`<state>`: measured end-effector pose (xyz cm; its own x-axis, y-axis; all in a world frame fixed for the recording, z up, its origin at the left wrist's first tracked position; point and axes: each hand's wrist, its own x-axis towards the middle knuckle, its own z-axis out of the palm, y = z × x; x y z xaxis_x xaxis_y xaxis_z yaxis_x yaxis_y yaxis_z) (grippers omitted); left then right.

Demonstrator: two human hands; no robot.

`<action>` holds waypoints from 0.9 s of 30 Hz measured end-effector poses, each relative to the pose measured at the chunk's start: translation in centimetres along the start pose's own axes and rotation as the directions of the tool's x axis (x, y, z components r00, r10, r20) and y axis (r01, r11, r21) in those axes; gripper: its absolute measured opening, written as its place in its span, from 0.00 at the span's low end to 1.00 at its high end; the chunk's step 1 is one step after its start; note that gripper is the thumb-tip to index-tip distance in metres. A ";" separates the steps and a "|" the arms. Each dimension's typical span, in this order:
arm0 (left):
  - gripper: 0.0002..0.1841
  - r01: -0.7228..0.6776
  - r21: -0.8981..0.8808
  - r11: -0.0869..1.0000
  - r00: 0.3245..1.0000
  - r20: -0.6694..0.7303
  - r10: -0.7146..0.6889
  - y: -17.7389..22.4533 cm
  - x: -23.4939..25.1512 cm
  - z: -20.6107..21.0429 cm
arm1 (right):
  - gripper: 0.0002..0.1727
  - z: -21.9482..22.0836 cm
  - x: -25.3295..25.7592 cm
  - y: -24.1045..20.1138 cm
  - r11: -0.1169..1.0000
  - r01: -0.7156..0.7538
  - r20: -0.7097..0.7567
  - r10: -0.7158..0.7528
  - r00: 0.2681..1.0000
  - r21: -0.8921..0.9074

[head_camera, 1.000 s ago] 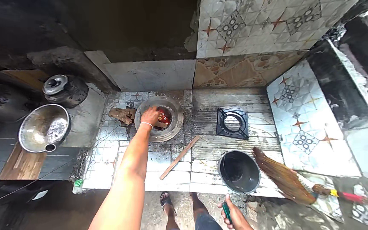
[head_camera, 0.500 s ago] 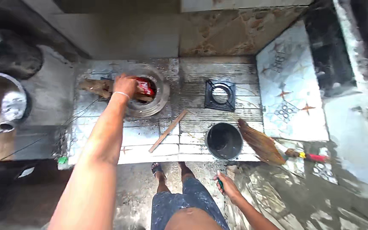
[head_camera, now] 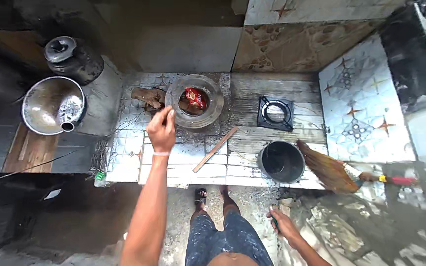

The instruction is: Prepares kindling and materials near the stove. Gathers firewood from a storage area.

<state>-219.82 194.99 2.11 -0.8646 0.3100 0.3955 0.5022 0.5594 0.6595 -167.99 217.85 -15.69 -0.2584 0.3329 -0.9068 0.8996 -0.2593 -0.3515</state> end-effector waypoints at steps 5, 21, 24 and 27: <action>0.13 0.294 -0.408 0.864 0.899 0.426 -0.105 3.4 -18.2 3.6 | 0.36 4.0 -6.3 7.1 0.961 0.047 -0.177 0.002 0.984 0.274; 0.14 0.074 0.090 0.993 -0.200 0.977 -0.074 -1.7 -46.1 20.6 | 0.26 16.7 2.8 19.4 0.811 0.126 -0.153 -0.046 0.987 0.572; 0.15 -0.069 0.080 0.994 -0.139 0.986 -0.089 -6.0 -50.0 29.9 | 0.26 19.2 9.3 21.3 0.792 0.162 -0.096 -0.130 0.987 0.589; 0.19 -0.186 0.135 0.973 -0.015 0.990 -0.141 -8.3 -51.5 40.5 | 0.26 20.1 15.8 22.1 0.771 0.246 -0.113 -0.222 0.968 0.588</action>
<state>-180.13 205.57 -49.61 -0.0739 0.6775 -0.7318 0.6471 0.5909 0.4818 -159.25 199.17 -42.47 -0.4106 0.4825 -0.7737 0.4226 -0.6512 -0.6304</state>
